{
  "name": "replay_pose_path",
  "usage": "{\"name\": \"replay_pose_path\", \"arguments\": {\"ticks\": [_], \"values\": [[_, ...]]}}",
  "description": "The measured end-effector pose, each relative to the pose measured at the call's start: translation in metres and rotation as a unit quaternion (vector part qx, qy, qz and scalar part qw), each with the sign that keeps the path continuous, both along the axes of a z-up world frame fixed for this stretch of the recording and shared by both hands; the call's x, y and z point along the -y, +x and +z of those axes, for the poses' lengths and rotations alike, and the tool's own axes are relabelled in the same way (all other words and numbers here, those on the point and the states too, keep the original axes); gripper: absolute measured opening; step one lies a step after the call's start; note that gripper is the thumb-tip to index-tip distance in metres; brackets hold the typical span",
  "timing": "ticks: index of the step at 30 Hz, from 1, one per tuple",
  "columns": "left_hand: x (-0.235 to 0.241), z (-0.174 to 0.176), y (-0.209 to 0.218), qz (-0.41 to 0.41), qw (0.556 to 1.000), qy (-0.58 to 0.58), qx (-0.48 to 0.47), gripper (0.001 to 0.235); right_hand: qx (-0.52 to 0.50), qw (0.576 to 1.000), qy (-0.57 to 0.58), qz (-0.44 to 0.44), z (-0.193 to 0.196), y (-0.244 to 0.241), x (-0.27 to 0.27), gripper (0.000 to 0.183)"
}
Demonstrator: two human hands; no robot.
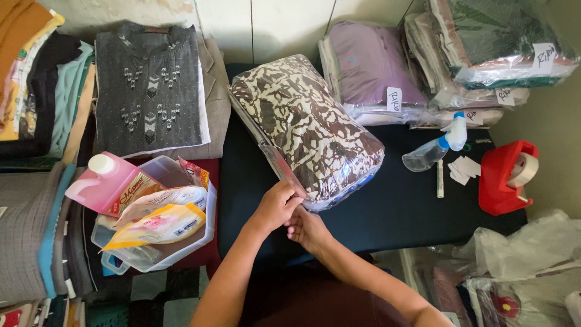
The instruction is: Bagging a folded garment into a plastic sleeve, securing it with tape, and writing a name on a label.
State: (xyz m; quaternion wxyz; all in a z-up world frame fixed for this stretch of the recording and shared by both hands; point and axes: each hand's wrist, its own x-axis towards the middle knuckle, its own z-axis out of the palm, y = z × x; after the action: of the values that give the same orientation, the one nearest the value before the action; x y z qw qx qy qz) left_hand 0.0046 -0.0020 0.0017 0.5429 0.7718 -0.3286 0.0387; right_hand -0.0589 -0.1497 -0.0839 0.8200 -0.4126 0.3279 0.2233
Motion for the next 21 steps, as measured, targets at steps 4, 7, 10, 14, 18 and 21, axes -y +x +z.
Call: {"name": "replay_pose_path", "arguments": {"ticks": [4, 7, 10, 14, 18, 21], "values": [[-0.001, 0.006, -0.002, -0.001, 1.000, -0.010, -0.006, 0.009, -0.006, 1.000, 0.005, 0.024, -0.013, 0.010, 0.002, 0.041], [0.000, 0.007, -0.002, -0.001, 1.000, 0.001, -0.010, 0.009, -0.014, 0.999, -0.026, 0.037, -0.010, 0.010, 0.002, 0.038], [-0.001, 0.006, -0.001, 0.003, 1.000, -0.006, -0.014, 0.010, 0.012, 0.998, -0.027, 0.046, 0.006, -0.001, 0.002, 0.034], [-0.001, 0.007, -0.003, -0.006, 1.000, -0.010, -0.022, 0.009, -0.018, 0.999, -0.013, 0.027, 0.002, -0.007, 0.009, 0.041], [-0.001, 0.010, -0.003, -0.009, 0.999, -0.013, -0.028, 0.009, -0.020, 0.999, -0.012, 0.025, -0.002, 0.004, 0.009, 0.041], [-0.001, 0.005, -0.004, 0.007, 1.000, -0.002, -0.022, 0.012, -0.024, 0.999, -0.023, 0.033, -0.011, 0.010, 0.010, 0.041]]}}
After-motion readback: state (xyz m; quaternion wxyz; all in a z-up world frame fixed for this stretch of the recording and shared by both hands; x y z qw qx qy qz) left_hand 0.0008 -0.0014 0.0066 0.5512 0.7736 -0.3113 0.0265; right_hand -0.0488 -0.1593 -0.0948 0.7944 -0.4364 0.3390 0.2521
